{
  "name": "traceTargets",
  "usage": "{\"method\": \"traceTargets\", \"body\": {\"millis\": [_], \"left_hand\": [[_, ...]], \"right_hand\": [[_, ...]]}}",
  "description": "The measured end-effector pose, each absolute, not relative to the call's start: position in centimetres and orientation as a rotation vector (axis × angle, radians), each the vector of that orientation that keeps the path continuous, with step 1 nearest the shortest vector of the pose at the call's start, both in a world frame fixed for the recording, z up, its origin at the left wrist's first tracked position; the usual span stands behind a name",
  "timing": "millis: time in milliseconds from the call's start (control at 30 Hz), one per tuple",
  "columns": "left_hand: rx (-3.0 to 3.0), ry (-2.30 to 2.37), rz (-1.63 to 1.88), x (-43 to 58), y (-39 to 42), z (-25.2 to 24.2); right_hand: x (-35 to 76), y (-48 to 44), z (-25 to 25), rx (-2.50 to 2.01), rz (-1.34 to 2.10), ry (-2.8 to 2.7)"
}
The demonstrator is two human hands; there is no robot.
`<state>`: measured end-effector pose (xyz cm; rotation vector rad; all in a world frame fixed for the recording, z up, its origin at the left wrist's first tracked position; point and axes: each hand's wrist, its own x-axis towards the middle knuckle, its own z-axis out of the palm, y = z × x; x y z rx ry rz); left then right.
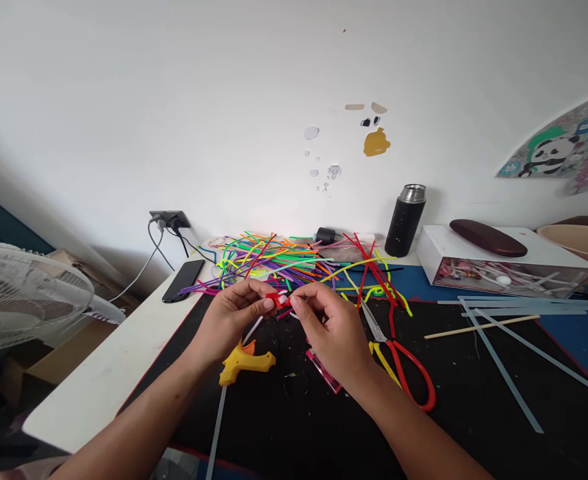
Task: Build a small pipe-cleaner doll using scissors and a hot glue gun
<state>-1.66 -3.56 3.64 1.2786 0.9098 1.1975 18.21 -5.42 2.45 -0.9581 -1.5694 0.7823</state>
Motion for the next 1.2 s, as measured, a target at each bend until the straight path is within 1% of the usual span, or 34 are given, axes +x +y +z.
{"method": "traceTargets", "body": {"millis": [1200], "left_hand": [[1.314, 0.925, 1.161, -1.61, -3.65, 3.80]], "right_hand": [[18.16, -5.35, 2.28, -0.946, 0.816, -1.575]]}}
